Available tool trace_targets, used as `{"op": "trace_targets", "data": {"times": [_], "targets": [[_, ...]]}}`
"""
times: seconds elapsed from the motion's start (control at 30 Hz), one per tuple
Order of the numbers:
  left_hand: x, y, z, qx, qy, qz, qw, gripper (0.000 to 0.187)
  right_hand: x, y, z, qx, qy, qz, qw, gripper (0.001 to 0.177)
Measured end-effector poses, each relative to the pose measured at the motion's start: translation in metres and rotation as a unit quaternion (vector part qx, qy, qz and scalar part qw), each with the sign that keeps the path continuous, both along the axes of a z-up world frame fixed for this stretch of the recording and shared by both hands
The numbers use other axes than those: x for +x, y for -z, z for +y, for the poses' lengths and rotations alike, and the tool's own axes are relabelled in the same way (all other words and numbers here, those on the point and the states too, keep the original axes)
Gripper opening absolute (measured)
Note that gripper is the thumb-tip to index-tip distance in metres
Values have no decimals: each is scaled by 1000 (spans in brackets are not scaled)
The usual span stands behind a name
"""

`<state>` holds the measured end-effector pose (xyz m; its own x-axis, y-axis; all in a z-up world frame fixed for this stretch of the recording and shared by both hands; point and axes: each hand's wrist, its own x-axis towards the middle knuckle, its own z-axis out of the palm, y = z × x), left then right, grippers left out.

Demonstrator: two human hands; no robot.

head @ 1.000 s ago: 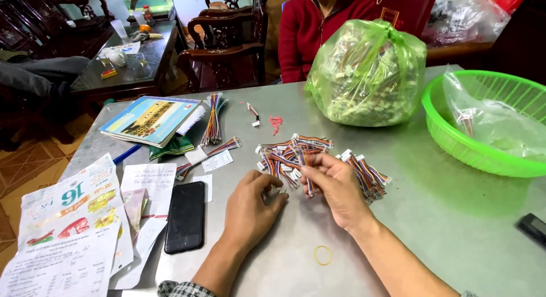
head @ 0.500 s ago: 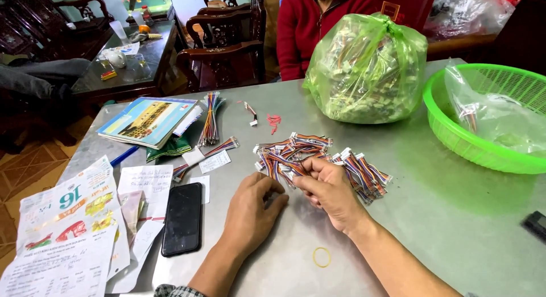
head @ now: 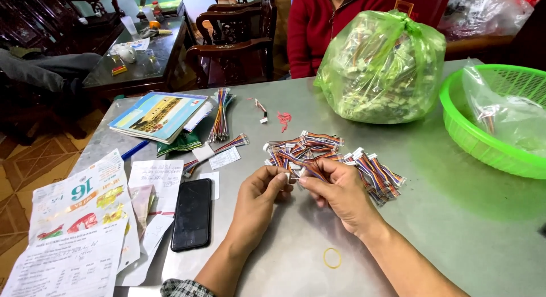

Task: Sorting and organizing small ribbon cables on a table, possibly as part of an assembly process.

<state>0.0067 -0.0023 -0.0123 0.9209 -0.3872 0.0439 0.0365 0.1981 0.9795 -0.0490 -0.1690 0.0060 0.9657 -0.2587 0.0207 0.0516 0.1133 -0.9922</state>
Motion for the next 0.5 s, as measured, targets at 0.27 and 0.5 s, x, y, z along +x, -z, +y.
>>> {"op": "trace_targets", "data": {"times": [0.27, 0.5], "targets": [[-2, -11, 3, -63, -4, 94, 994, 31, -3, -9, 8, -40, 4, -32, 999, 15], [-1, -9, 2, -83, 2, 99, 992, 26, -1, -4, 8, -38, -6, -56, 998, 5]]}}
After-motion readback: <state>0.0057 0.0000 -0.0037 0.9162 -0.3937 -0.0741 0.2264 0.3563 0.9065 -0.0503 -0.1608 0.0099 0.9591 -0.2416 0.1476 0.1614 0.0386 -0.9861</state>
